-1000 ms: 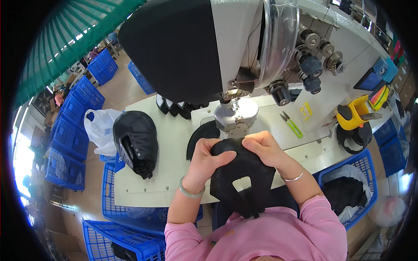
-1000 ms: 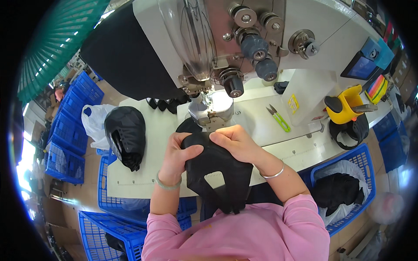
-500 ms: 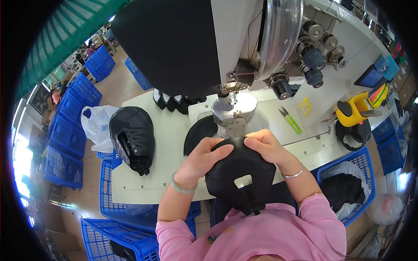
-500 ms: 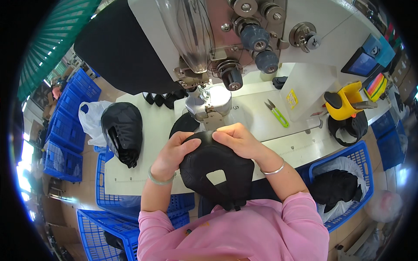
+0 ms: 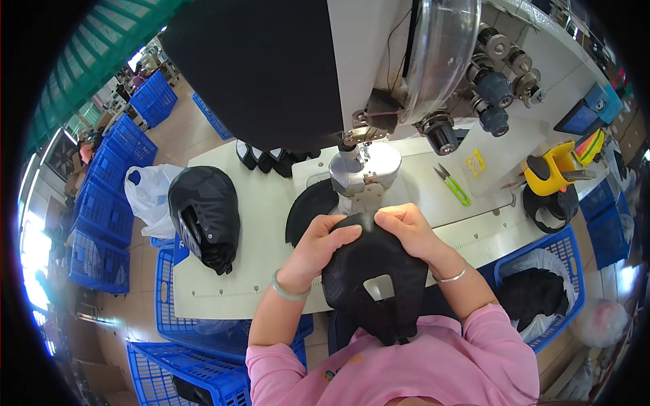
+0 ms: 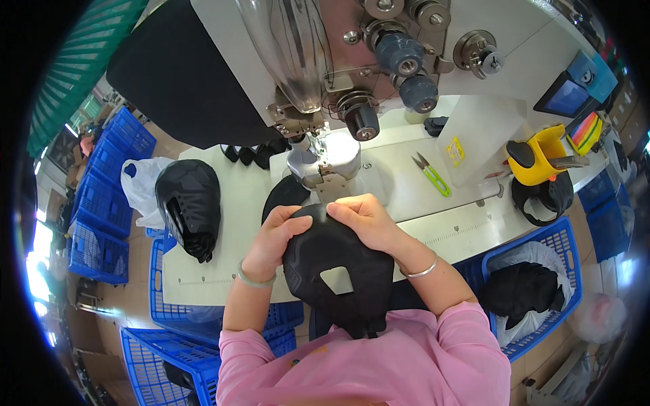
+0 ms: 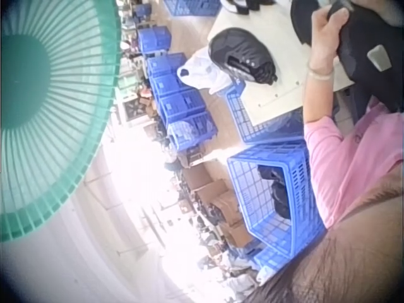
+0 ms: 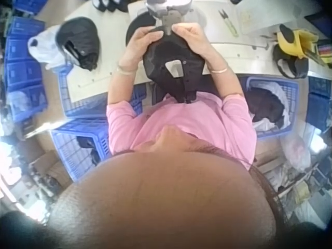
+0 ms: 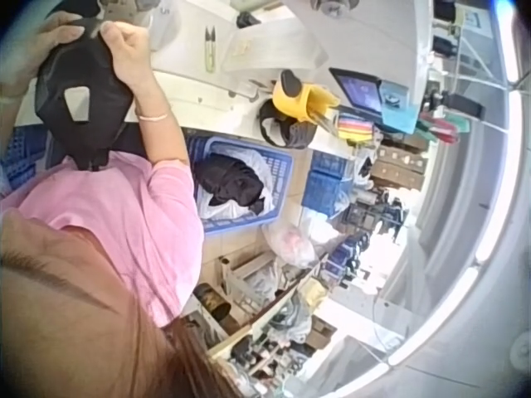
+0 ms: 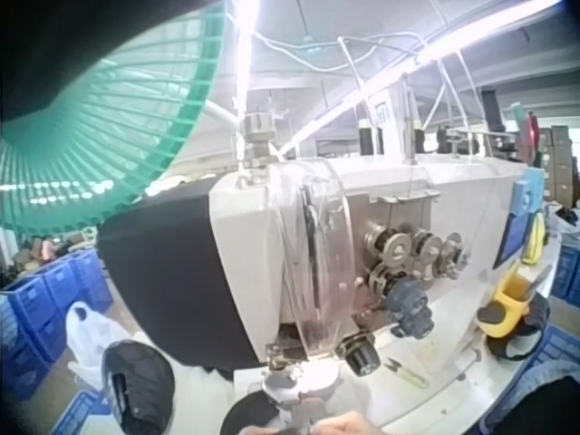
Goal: Stitch together black leather shoe components using an industrial sewing machine.
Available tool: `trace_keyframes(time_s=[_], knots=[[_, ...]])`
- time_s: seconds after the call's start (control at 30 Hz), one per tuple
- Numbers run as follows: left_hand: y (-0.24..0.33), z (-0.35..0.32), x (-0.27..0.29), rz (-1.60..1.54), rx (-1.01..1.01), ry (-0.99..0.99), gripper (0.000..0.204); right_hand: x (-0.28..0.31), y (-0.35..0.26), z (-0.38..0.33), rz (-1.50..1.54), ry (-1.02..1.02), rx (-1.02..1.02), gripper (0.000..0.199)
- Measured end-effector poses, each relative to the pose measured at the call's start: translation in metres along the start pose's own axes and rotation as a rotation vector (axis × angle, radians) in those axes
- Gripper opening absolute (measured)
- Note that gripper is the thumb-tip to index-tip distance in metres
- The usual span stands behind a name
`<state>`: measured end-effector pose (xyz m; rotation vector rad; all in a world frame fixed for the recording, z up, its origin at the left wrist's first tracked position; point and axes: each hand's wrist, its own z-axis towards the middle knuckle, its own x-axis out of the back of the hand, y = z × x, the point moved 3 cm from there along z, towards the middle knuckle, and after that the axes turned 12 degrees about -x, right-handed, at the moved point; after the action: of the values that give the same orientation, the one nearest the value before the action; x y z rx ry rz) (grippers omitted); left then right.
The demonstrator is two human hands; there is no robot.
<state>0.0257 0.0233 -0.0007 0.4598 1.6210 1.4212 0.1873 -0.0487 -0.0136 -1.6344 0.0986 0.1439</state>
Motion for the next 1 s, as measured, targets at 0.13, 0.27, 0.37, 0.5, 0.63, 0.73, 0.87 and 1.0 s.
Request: trace_keyframes(time_s=[0.13, 0.27, 0.37, 0.5, 0.63, 0.73, 0.87, 1.0], knots=[[-0.002, -0.004, 0.011, -0.228, -0.005, -0.022, 0.021, -0.007, -0.004, 0.001, -0.001, -0.019, 0.008, 0.033], [-0.001, -0.015, 0.017, -0.221, 0.065, 0.075, 0.023, -0.009, 0.0, 0.006, -0.022, -0.028, -0.018, 0.031], [0.0, -0.021, 0.024, -0.184, 0.039, 0.053, 0.027, -0.016, -0.001, 0.01, -0.039, -0.007, -0.007, 0.028], [0.003, -0.028, 0.032, -0.078, 0.016, 0.069, 0.031, -0.025, 0.002, 0.017, 0.023, -0.04, -0.031, 0.027], [0.01, -0.031, 0.034, 0.174, 0.062, 0.067, 0.034, -0.028, 0.007, 0.021, -0.014, -0.052, -0.035, 0.025], [0.008, -0.035, 0.038, 0.356, 0.048, 0.095, 0.038, -0.032, 0.009, 0.021, -0.012, -0.013, -0.038, 0.019], [0.002, -0.046, 0.041, 0.438, -0.174, 0.097, 0.049, -0.029, 0.007, 0.025, 0.175, -0.006, -0.067, 0.021], [0.044, -0.074, 0.078, 0.572, -0.295, 0.439, 0.049, -0.036, -0.007, 0.017, 0.267, -0.157, -0.097, 0.048]])
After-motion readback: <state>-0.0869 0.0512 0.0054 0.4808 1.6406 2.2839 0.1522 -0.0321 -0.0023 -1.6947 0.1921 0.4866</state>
